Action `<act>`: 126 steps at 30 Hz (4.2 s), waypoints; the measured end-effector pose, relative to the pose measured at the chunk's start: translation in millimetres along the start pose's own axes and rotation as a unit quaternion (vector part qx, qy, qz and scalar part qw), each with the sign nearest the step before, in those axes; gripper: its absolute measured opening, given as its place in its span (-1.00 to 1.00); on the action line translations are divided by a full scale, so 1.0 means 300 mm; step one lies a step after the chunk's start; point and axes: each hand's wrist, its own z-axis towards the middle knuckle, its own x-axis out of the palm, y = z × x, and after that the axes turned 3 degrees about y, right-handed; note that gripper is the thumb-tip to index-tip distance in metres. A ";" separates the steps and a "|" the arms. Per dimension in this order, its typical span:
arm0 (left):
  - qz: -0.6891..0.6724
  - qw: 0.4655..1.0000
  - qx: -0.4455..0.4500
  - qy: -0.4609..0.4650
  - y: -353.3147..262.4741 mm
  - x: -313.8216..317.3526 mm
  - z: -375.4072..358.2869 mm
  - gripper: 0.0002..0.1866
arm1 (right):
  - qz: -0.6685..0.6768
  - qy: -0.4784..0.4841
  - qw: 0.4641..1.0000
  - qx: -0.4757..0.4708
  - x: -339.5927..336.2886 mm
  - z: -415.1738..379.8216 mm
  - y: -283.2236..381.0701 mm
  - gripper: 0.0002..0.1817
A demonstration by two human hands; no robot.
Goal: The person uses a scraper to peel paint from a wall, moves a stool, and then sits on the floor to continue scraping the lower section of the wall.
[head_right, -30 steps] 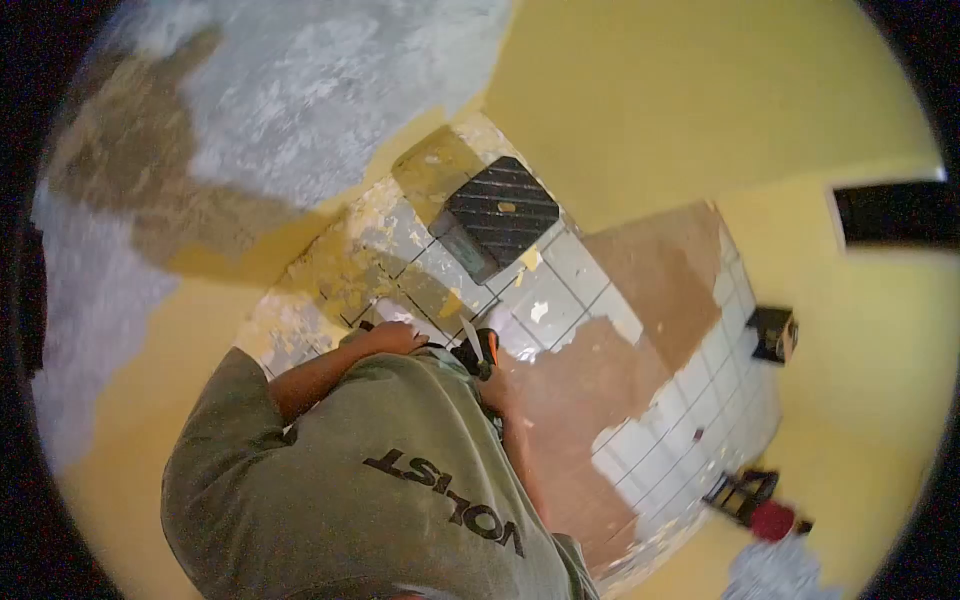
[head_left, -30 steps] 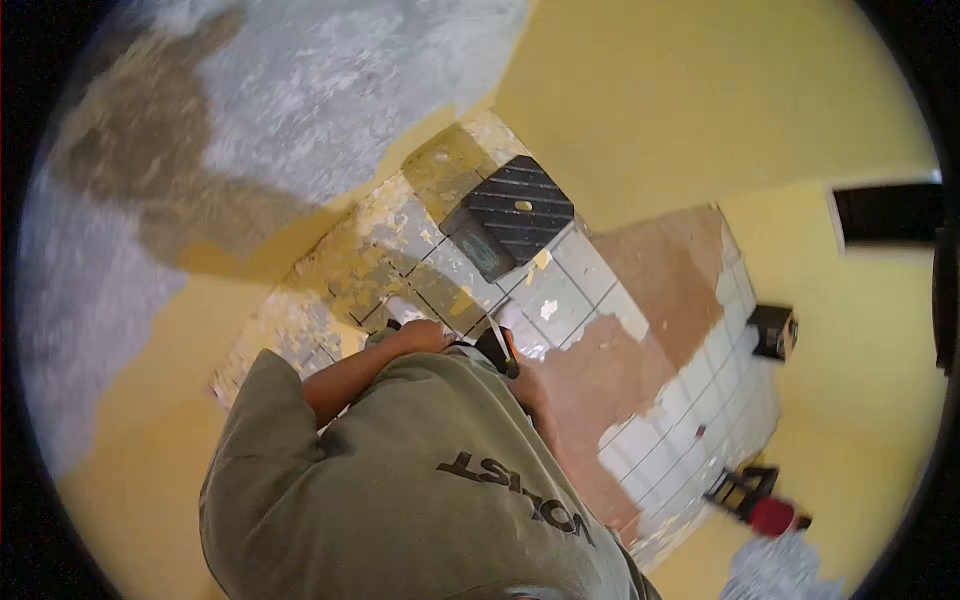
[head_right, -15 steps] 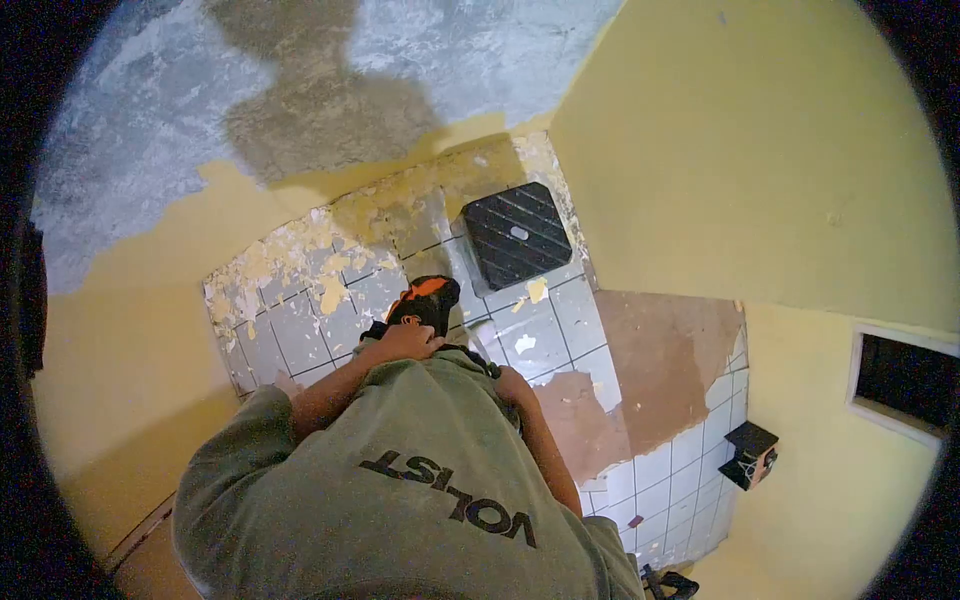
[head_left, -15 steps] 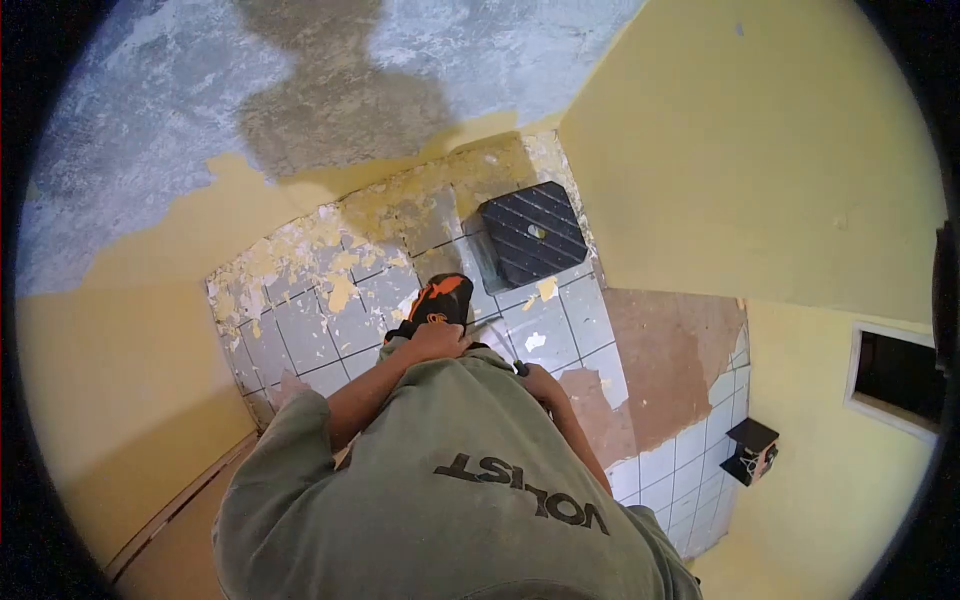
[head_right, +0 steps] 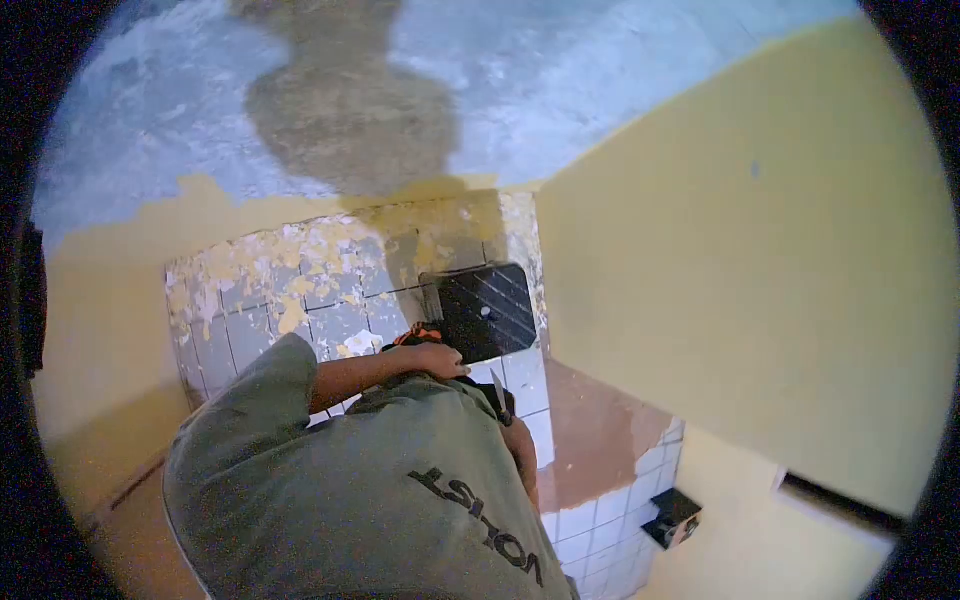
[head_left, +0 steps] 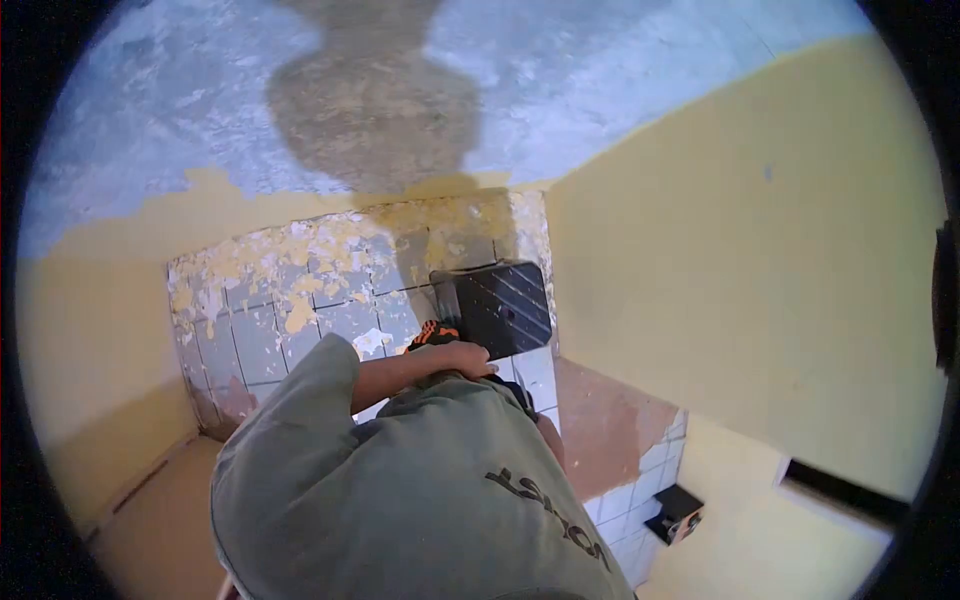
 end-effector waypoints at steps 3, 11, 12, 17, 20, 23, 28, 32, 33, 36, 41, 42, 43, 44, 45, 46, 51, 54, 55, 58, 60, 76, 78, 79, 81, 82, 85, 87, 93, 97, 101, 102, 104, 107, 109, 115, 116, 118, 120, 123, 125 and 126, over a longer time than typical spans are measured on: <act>-0.021 1.000 0.021 0.002 0.042 -0.007 0.076 -0.34 | -0.035 0.008 0.999 0.020 -0.084 0.017 0.046 -0.45; -0.219 0.976 -0.002 -0.014 0.281 0.047 0.395 -0.28 | -0.121 0.018 0.992 0.030 -0.317 0.412 0.152 -0.59; -0.302 0.949 -0.044 -0.078 0.304 0.091 0.430 -0.28 | -0.137 0.029 0.990 -0.005 -0.341 0.505 0.133 -0.63; -0.517 0.803 -0.162 -0.246 0.354 0.161 0.399 -0.23 | -0.150 0.119 0.977 0.091 -0.449 0.875 0.307 -0.73; -0.557 0.729 -0.216 -0.334 0.414 0.305 0.539 -0.15 | -0.140 0.103 0.978 0.119 -0.488 1.172 0.328 -0.72; -0.595 0.623 -0.254 -0.440 0.408 0.350 0.624 -0.11 | -0.082 0.113 0.989 0.043 -0.474 1.416 0.341 -0.74; -0.589 0.546 -0.220 -0.554 0.356 0.410 0.772 -0.16 | 0.018 0.106 0.994 -0.029 -0.409 1.731 0.119 -0.66; -0.517 0.543 -0.395 -0.531 0.341 0.378 0.781 -0.10 | 0.233 0.154 0.955 -0.096 -0.294 1.428 0.205 -0.56; -0.522 0.538 -0.387 -0.536 0.378 0.387 0.733 -0.10 | 0.201 0.151 0.961 -0.119 -0.246 1.372 0.244 -0.60; -0.597 0.494 -0.400 -0.489 0.558 0.449 0.498 -0.12 | 0.103 0.116 0.975 -0.157 -0.072 1.277 0.300 -0.53; -0.544 0.460 -0.433 -0.553 0.821 0.558 0.097 -0.17 | 0.029 0.111 0.972 -0.205 0.392 0.988 0.559 -0.57; -0.512 0.459 -0.445 -0.574 0.867 0.567 0.031 -0.18 | 0.032 0.116 0.971 -0.208 0.465 0.925 0.615 -0.57; -0.497 0.463 -0.452 -0.579 0.904 0.555 -0.067 -0.19 | 0.037 0.124 0.969 -0.210 0.542 0.869 0.675 -0.57; -0.478 0.470 -0.461 -0.582 0.936 0.553 -0.170 -0.19 | 0.059 0.130 0.974 -0.177 0.609 0.813 0.728 -0.58; -0.475 0.485 -0.457 -0.575 0.985 0.559 -0.262 -0.20 | 0.087 0.137 0.976 -0.148 0.683 0.769 0.774 -0.58; -0.468 0.497 -0.454 -0.573 1.044 0.553 -0.343 -0.20 | 0.143 0.146 0.963 -0.177 0.766 0.768 0.797 -0.58; -0.414 0.517 -0.459 -0.591 1.317 0.519 -0.671 -0.19 | 0.238 0.154 0.938 -0.202 1.101 0.771 0.963 -0.59; -0.406 0.523 -0.462 -0.591 1.467 0.486 -0.823 -0.17 | 0.173 0.138 0.956 -0.192 1.263 0.736 1.126 -0.62; -0.414 0.509 -0.462 -0.597 1.518 0.472 -0.866 -0.15 | 0.144 0.148 0.954 -0.219 1.309 0.735 1.188 -0.64; -0.407 0.508 -0.482 -0.587 1.716 0.466 -0.950 -0.07 | 0.129 0.169 0.944 -0.253 1.517 0.856 1.307 -0.62; -0.405 0.506 -0.485 -0.587 1.855 0.485 -0.988 -0.04 | 0.081 0.106 0.944 -0.303 1.674 0.903 1.356 -0.61; -0.370 0.696 -0.262 -0.558 2.315 0.684 -1.235 0.08 | -0.219 0.045 0.945 -0.239 2.076 0.653 1.596 -0.57; -0.326 0.690 -0.235 -0.602 2.293 0.583 -1.262 -0.01 | -0.166 0.060 0.963 -0.202 2.017 0.484 1.697 -0.54; -0.320 0.689 -0.227 -0.609 2.287 0.504 -1.285 -0.01 | -0.124 0.094 0.974 -0.162 1.992 0.427 1.746 -0.50; -0.344 0.703 -0.212 -0.585 2.244 0.369 -1.315 -0.05 | -0.242 0.006 0.915 -0.321 1.936 0.397 1.805 -0.47; -0.337 0.693 -0.145 -0.620 2.251 0.312 -1.312 -0.09 | -0.264 -0.001 0.911 -0.317 1.898 0.342 1.880 -0.50; -0.363 0.725 -0.153 -0.565 2.269 0.136 -1.290 -0.22 | -0.230 0.026 0.872 -0.431 1.796 0.448 1.926 -0.49; -0.369 0.732 -0.173 -0.547 2.224 0.010 -1.354 -0.31 | -0.232 0.116 0.890 -0.376 1.687 0.377 2.050 -0.45; -0.267 0.751 -0.073 -0.599 2.358 -0.019 -1.180 -0.51 | -0.195 0.268 0.864 -0.379 1.643 0.574 2.185 -0.49; -0.180 0.830 -0.027 -0.527 2.443 -0.029 -1.166 -0.60 | -0.215 0.218 0.883 -0.356 1.703 0.510 2.257 -0.53; -0.324 0.857 -0.022 -0.400 2.481 -0.155 -1.298 -0.58 | -0.155 0.200 0.895 -0.368 1.822 0.526 2.281 -0.54; -0.336 0.864 -0.018 -0.374 2.454 -0.193 -1.336 -0.56 | -0.159 0.201 0.889 -0.379 1.852 0.562 2.269 -0.54; -0.244 0.852 0.077 -0.457 2.591 -0.143 -1.122 -0.56 | -0.157 0.190 0.907 -0.343 1.877 0.491 2.337 -0.54; -0.262 0.814 0.209 -0.475 2.641 -0.189 -0.959 -0.55 | -0.110 0.171 0.918 -0.340 1.873 0.495 2.342 -0.54; -0.489 0.758 0.233 -0.363 2.608 -0.235 -0.866 -0.54 | -0.087 0.138 0.934 -0.318 1.855 0.472 2.349 -0.51; -0.770 0.489 0.242 -0.331 2.105 -0.370 -1.242 -0.47 | 0.133 0.162 0.913 -0.351 1.818 0.361 2.264 -0.45; -0.760 0.498 0.276 -0.313 2.050 -0.379 -1.277 -0.49 | 0.156 0.153 0.914 -0.341 1.835 0.343 2.238 -0.45; -0.746 0.516 0.304 -0.290 2.011 -0.388 -1.266 -0.50 | 0.214 0.016 0.903 -0.372 1.854 0.331 2.208 -0.47; -0.696 0.591 0.261 -0.313 1.995 -0.367 -1.241 -0.56 | 0.180 -0.057 0.900 -0.393 1.871 0.391 2.160 -0.47; -0.587 0.692 0.158 -0.389 1.976 -0.321 -1.276 -0.60 | 0.171 -0.116 0.890 -0.407 1.870 0.419 2.116 -0.46; -0.592 0.691 0.155 -0.386 1.941 -0.314 -1.308 -0.58 | 0.212 -0.147 0.859 -0.442 1.858 0.433 2.110 -0.50; -0.579 0.690 0.163 -0.403 1.923 -0.307 -1.322 -0.57 | 0.191 -0.159 0.868 -0.431 1.832 0.412 2.111 -0.53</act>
